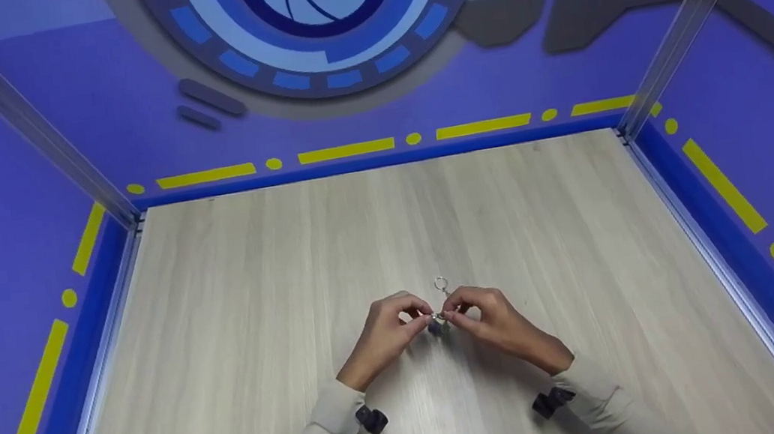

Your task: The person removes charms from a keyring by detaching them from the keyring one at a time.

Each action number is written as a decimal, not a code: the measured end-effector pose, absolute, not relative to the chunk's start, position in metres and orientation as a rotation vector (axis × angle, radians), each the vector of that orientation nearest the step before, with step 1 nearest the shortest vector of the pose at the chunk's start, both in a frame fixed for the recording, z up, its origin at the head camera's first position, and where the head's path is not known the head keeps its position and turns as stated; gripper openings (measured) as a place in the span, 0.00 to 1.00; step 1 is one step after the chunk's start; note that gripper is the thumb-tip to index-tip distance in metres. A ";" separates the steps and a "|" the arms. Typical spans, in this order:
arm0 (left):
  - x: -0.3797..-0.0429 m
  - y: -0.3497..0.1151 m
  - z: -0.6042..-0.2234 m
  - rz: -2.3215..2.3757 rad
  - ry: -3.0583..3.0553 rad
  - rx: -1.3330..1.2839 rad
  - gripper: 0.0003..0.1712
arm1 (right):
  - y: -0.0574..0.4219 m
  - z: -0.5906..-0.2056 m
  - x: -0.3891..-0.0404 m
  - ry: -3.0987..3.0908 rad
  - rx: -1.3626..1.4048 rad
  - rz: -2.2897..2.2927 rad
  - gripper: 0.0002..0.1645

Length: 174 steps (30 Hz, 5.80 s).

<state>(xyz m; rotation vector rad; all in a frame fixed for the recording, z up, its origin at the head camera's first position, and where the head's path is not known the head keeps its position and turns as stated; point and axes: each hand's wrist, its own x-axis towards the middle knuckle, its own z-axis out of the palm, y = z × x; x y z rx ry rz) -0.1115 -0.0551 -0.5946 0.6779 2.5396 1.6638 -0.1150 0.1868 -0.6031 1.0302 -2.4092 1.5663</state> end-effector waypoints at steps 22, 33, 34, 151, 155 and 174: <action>-0.108 -0.062 -0.593 1.680 2.473 0.576 0.05 | 0.191 -0.604 -0.114 -2.431 1.009 1.564 0.03; -0.105 -0.050 -0.594 1.634 2.495 0.696 0.05 | 0.188 -0.600 -0.110 -2.403 1.002 1.523 0.05; -0.105 -0.049 -0.593 1.629 2.509 0.712 0.05 | 0.188 -0.600 -0.110 -2.398 1.008 1.521 0.05; -0.097 -0.058 -0.595 1.675 2.751 0.705 0.05 | 0.196 -0.596 -0.100 -2.564 0.985 1.505 0.08; -0.097 -0.064 -0.596 1.675 2.743 0.675 0.05 | 0.211 -0.588 -0.102 -2.721 0.980 1.482 0.08; -0.096 -0.069 -0.595 1.665 2.754 0.627 0.05 | 0.238 -0.606 -0.153 -2.921 0.760 1.392 0.06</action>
